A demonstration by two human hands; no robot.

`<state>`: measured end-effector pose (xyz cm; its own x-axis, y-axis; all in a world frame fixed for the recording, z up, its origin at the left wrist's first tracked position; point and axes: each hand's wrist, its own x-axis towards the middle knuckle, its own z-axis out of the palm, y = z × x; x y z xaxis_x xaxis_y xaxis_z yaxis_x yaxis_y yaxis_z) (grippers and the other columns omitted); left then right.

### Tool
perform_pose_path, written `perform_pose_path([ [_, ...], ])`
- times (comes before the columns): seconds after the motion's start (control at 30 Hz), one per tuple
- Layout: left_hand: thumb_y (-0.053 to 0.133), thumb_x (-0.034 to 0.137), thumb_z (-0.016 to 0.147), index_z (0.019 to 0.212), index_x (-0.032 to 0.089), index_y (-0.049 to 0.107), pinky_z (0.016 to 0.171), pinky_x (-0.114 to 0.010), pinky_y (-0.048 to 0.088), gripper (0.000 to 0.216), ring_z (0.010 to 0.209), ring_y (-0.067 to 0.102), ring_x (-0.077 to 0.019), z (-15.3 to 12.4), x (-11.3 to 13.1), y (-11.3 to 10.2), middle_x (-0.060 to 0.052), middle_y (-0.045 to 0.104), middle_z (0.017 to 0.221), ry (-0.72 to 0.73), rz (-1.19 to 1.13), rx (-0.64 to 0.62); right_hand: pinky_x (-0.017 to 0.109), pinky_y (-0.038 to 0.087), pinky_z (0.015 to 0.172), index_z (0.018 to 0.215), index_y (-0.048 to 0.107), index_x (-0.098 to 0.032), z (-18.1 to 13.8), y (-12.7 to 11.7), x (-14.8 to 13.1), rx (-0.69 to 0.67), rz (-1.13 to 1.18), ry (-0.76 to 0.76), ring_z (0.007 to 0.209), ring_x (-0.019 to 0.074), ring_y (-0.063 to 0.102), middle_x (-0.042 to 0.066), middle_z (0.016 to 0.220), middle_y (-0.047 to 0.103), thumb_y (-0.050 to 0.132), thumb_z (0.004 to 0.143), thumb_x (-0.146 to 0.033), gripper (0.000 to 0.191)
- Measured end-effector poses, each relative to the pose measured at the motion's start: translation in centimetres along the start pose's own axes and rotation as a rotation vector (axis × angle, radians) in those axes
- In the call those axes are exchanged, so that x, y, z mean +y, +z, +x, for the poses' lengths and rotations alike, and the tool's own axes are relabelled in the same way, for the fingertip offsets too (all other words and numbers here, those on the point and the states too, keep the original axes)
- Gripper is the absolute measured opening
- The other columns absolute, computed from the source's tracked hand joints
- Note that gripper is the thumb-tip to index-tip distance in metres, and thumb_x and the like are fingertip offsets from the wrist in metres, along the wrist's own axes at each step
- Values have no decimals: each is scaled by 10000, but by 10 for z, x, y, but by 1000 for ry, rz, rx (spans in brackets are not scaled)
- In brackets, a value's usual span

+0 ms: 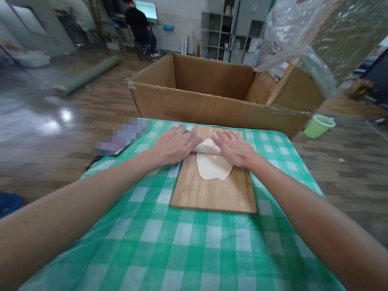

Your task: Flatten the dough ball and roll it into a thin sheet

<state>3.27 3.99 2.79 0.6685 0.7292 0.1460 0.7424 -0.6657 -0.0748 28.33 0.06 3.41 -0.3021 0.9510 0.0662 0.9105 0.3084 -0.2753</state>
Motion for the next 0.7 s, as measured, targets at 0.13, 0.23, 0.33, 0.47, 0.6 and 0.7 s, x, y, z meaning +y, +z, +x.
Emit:
perform_pose_path([
  [0.13, 94, 609, 1089, 1281, 189, 693, 1026, -450, 487, 756, 1209, 659, -312, 8, 10, -6, -149, 716, 1265, -171, -68, -18, 512, 266, 1284, 1647, 366, -81, -36, 0, -21, 45, 22, 12, 1588, 330, 321, 201, 1696, 371, 49, 1044, -725, 937],
  [0.23, 155, 612, 1087, 1372, 124, 639, 1108, -487, 444, 744, 1342, 597, -340, 0, 20, -6, -195, 695, 1347, -162, -70, 56, 503, 243, 1301, 1639, 370, -44, -54, 4, -34, 76, -17, -25, 1611, 328, 260, 212, 1720, 301, 87, 1043, -733, 954],
  [0.33, 228, 581, 1091, 1509, 45, 516, 1242, -519, 307, 739, 1512, 445, -350, -24, 27, -4, -230, 597, 1506, -124, -65, 126, 532, 237, 1302, 1627, 398, -46, -68, 10, -44, 127, -82, -79, 1610, 344, 259, 216, 1714, 311, 152, 1048, -725, 926],
  [0.47, 293, 573, 1086, 1551, 43, 469, 1301, -518, 226, 726, 1550, 401, -343, -70, 38, -5, -214, 498, 1611, -68, -72, 160, 562, 252, 1290, 1617, 411, -46, -86, 16, -56, 206, -153, -121, 1595, 374, 291, 230, 1698, 348, 222, 1033, -747, 932],
  [0.6, 342, 601, 1070, 1587, 75, 421, 1316, -524, 224, 741, 1573, 371, -323, -104, 52, -13, -198, 449, 1652, -49, -96, 151, 563, 287, 1277, 1595, 446, -43, -102, 16, -66, 219, -159, -139, 1568, 389, 345, 246, 1666, 404, 263, 1007, -789, 967],
  [0.7, 381, 623, 1050, 1621, 58, 355, 1317, -547, 230, 804, 1584, 344, -348, -118, 63, -17, -218, 389, 1681, -62, -87, 138, 569, 270, 1288, 1587, 448, -15, -113, 14, -71, 214, -153, -169, 1570, 397, 338, 261, 1661, 403, 289, 1005, -786, 978],
])
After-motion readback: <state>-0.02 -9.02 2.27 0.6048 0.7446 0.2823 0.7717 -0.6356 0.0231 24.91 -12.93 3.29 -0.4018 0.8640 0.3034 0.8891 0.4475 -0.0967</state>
